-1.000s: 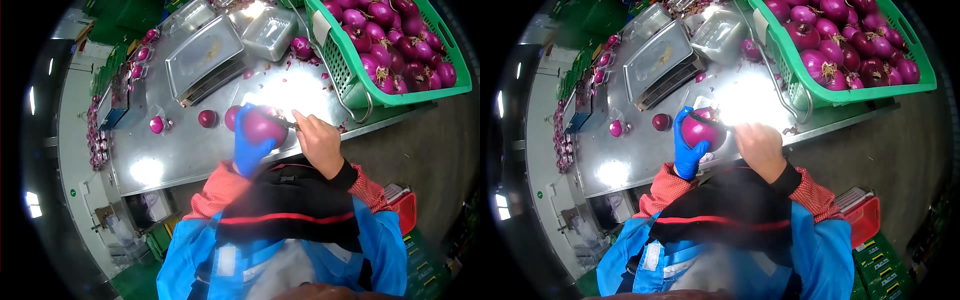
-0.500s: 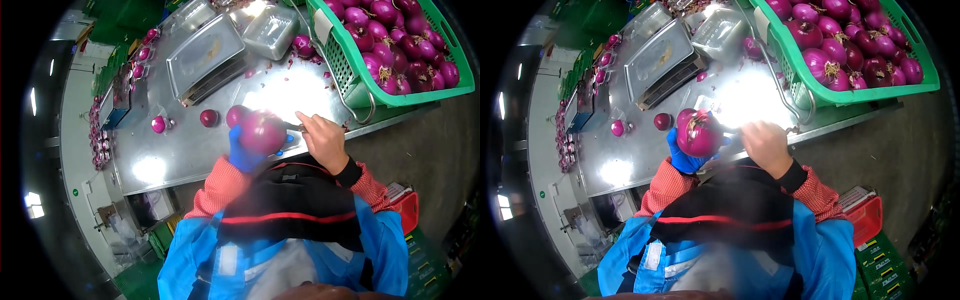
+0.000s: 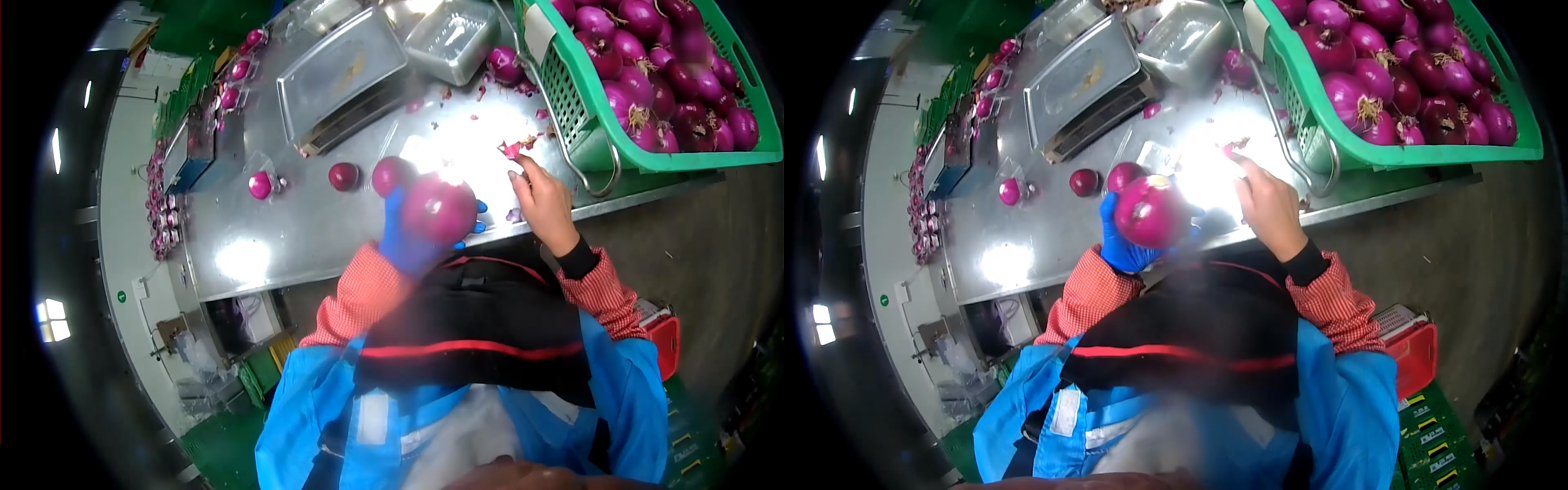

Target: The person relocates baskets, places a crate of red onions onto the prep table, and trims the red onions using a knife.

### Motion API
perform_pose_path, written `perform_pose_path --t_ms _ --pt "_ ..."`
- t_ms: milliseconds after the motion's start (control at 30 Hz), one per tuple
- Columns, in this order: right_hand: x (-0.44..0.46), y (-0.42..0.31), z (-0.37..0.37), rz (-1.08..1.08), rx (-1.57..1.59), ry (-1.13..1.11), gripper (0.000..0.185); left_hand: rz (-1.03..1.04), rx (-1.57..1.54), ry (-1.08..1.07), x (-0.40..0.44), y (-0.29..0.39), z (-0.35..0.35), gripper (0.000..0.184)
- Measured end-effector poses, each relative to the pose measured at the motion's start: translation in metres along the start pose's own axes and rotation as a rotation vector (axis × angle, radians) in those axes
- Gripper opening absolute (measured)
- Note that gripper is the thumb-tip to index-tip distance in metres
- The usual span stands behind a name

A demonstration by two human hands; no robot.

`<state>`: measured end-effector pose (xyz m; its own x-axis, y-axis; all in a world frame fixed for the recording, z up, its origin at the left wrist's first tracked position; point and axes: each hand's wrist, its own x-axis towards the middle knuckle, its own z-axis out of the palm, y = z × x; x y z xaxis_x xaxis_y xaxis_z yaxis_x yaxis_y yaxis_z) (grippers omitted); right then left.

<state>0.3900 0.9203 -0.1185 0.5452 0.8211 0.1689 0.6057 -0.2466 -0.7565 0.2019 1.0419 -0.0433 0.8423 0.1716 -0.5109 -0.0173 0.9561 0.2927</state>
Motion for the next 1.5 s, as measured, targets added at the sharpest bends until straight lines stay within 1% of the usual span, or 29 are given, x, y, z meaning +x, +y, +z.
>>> perform_pose_path --t_ms 100,133,167,200,233,267,300,333,367,400,467,500,533,600,633,733,767,867,967,1067,1133,1167,1233,1267,1300,1367,1433,1467,1500 --pt "0.003 -0.026 -0.01 0.027 0.507 -0.197 0.044 0.033 0.073 0.001 0.012 0.006 0.0 0.065" --pt "-0.001 -0.025 -0.009 0.1 0.521 -0.361 0.053 0.043 0.086 0.011 0.013 0.006 -0.002 0.072" --pt "-0.001 -0.024 -0.005 0.129 0.653 -0.333 0.05 0.05 0.105 0.017 0.016 0.007 -0.005 0.08" --pt "0.0 -0.025 -0.002 0.155 0.785 -0.303 0.048 0.099 0.355 0.022 0.019 0.009 -0.013 0.091" --pt "-0.002 -0.025 -0.006 0.459 1.064 -0.378 0.045 0.148 0.606 0.041 0.022 0.012 -0.022 0.103" --pt "-0.002 -0.028 -0.005 0.487 1.265 -0.331 0.035 0.316 0.878 -0.023 0.023 0.011 -0.025 0.104" --pt "-0.004 -0.031 0.0 0.581 1.342 -0.341 0.033 0.492 1.145 -0.085 0.023 0.011 -0.027 0.105" --pt "-0.009 -0.034 0.007 0.678 1.417 -0.355 0.032 0.547 1.047 -0.014 0.023 0.001 -0.025 0.102" --pt "-0.014 -0.035 0.014 0.773 1.492 -0.362 0.032 0.56 0.993 0.011 0.026 -0.001 -0.026 0.102" --pt "-0.018 -0.031 0.022 0.785 1.652 -0.403 0.037 0.572 0.939 0.033 0.03 -0.002 -0.028 0.101" --pt "-0.015 -0.019 0.022 0.597 1.173 -0.379 0.033 0.562 0.774 0.065 0.036 -0.005 -0.039 0.097" --pt "-0.012 -0.014 0.02 0.5 0.939 -0.36 0.032 0.545 0.74 0.058 0.036 -0.005 -0.043 0.094" --pt "-0.01 -0.01 0.018 0.306 0.707 -0.167 0.028 0.523 0.708 0.05 0.035 -0.005 -0.046 0.092" --pt "-0.005 -0.019 -0.002 -0.078 0.189 0.009 0.019 0.495 0.685 0.006 0.031 -0.001 -0.035 0.084" --pt "-0.002 -0.025 -0.016 -0.256 -0.028 0.016 0.021 0.488 0.694 -0.029 0.026 0.003 -0.022 0.078" --pt "0.0 -0.027 -0.025 -0.419 -0.237 -0.077 0.031 0.421 0.783 -0.091 0.02 0.01 -0.004 0.065" --pt "0.001 -0.027 -0.025 -0.429 -0.233 -0.079 0.032 0.394 0.827 -0.103 0.019 0.012 -0.003 0.061" --pt "0.003 -0.024 -0.023 -0.456 -0.216 -0.098 0.034 0.317 0.856 -0.116 0.019 0.013 -0.007 0.059" --pt "0.001 -0.011 -0.018 -0.462 -0.199 -0.127 0.036 0.229 0.845 -0.076 0.017 0.011 -0.011 0.063" --pt "-0.004 0.004 -0.017 -0.438 -0.188 -0.121 0.038 0.232 0.791 -0.213 0.02 0.013 -0.002 0.066" --pt "-0.007 0.007 -0.022 -0.413 -0.18 -0.101 0.04 0.271 0.819 -0.205 0.02 0.012 -0.005 0.069" --pt "-0.011 0.009 -0.023 -0.384 -0.157 -0.111 0.038 0.289 0.832 -0.198 0.018 0.011 -0.008 0.071" --pt "-0.017 0.011 -0.024 -0.329 -0.119 -0.118 0.033 0.346 0.858 -0.096 0.017 0.006 -0.014 0.076" --pt "-0.021 0.012 -0.018 -0.244 0.094 -0.116 0.03 0.377 0.871 -0.046 0.016 0.004 -0.015 0.079" --pt "-0.024 0.008 -0.008 -0.156 0.305 -0.115 0.028 0.448 0.989 0.007 0.016 0.002 -0.012 0.081" --pt "-0.03 -0.001 0.0 0.143 0.784 -0.213 0.029 0.586 1.222 0.11 0.019 -0.004 -0.005 0.084" --pt "-0.03 -0.021 -0.001 0.574 1.311 -0.41 0.034 0.596 1.069 0.094 0.02 -0.011 -0.005 0.082" --pt "-0.029 -0.025 0.0 0.605 1.353 -0.368 0.034 0.6 0.991 0.09 0.02 -0.012 -0.007 0.081" --pt "-0.028 -0.024 0.001 0.564 1.275 -0.385 0.035 0.484 0.848 0.049 0.02 -0.012 -0.01 0.079"
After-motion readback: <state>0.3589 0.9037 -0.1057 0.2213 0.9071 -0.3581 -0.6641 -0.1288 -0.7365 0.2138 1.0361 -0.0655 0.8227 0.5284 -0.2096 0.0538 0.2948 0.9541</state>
